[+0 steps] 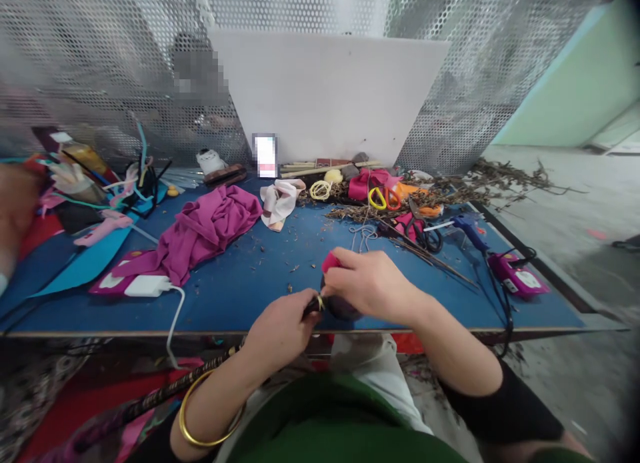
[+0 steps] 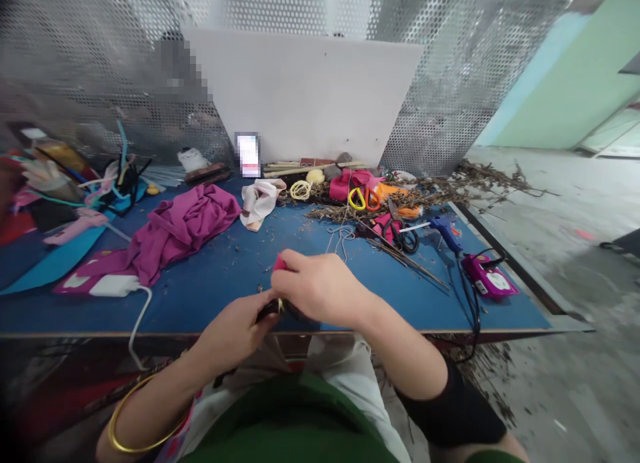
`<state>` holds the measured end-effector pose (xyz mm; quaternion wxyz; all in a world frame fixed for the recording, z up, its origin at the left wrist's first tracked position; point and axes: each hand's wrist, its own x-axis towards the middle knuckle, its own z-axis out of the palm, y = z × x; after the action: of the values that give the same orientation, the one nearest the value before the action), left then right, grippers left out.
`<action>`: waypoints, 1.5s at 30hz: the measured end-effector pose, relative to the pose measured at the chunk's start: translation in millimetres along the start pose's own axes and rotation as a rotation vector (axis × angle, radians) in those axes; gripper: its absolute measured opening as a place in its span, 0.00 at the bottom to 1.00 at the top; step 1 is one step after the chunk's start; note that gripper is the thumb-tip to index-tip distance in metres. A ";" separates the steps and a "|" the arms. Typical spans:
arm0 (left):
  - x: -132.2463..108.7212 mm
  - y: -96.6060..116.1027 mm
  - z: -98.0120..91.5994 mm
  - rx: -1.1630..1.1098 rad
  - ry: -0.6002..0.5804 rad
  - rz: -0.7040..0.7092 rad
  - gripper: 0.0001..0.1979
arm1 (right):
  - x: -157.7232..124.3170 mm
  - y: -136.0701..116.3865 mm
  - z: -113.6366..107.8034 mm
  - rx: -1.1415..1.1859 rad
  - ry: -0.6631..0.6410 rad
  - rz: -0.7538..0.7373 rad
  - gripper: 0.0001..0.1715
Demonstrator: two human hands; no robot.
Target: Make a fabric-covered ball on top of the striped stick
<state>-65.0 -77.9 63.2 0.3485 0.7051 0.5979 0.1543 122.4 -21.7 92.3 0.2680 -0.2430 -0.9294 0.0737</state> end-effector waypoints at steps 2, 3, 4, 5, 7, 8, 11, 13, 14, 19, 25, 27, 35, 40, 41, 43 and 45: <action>-5.2 3.9 0.8 0.123 -0.069 0.042 0.08 | 16.1 13.3 0.1 0.157 -0.084 0.002 0.12; -8.0 5.7 0.6 0.162 -0.096 0.062 0.09 | 22.9 21.1 1.9 0.252 -0.126 0.002 0.14; -10.8 7.2 -0.2 0.187 -0.118 0.085 0.09 | 28.3 29.1 5.2 0.346 -0.174 -0.004 0.16; -13.6 8.4 -1.5 0.197 -0.136 0.110 0.10 | 31.8 37.2 9.9 0.445 -0.224 -0.002 0.18; -18.2 10.1 -5.5 0.176 -0.149 0.153 0.11 | 32.7 51.2 23.6 0.664 -0.317 0.034 0.21; -19.8 10.5 -8.0 0.149 -0.145 0.168 0.11 | 30.2 56.4 32.3 0.771 -0.326 0.080 0.22; -21.2 9.9 -15.4 0.038 -0.080 0.171 0.11 | 14.4 60.5 62.7 0.937 -0.192 0.240 0.24; -19.3 8.0 -18.3 -0.066 -0.004 0.145 0.08 | 0.6 52.3 82.6 0.918 -0.062 0.303 0.24; -17.7 6.4 -18.6 -0.132 0.040 0.126 0.07 | -6.6 45.2 91.0 0.898 0.001 0.328 0.24; -8.3 -5.1 -9.8 -0.509 0.131 -0.044 0.09 | -42.5 -5.9 103.6 0.787 0.209 0.416 0.23; 0.1 -4.9 -1.3 -0.704 0.069 -0.140 0.11 | -58.0 -40.8 71.7 0.473 0.487 0.186 0.12; 2.5 -1.1 -1.9 -0.671 0.084 -0.093 0.10 | -52.6 -40.8 67.4 0.611 0.486 0.090 0.14; 3.0 3.0 0.6 -0.567 0.151 -0.054 0.10 | -34.8 -49.6 77.3 0.739 0.481 0.244 0.23; -1.1 -0.6 6.8 -0.538 0.216 -0.151 0.11 | -37.3 -60.9 77.0 0.505 0.477 0.142 0.18; -1.4 -1.4 8.1 -0.516 0.222 -0.154 0.11 | -38.5 -61.4 77.7 0.485 0.468 0.139 0.17; -0.7 -3.4 10.8 -0.468 0.229 -0.150 0.12 | -40.8 -61.9 80.2 0.456 0.462 0.143 0.17; 1.7 -6.6 13.9 -0.427 0.236 -0.136 0.12 | -42.3 -62.4 83.9 0.444 0.454 0.150 0.17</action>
<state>-60.6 -80.4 48.6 0.4268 0.5508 0.6344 0.3346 83.1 -97.3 18.4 0.5086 -0.2566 -0.7866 0.2383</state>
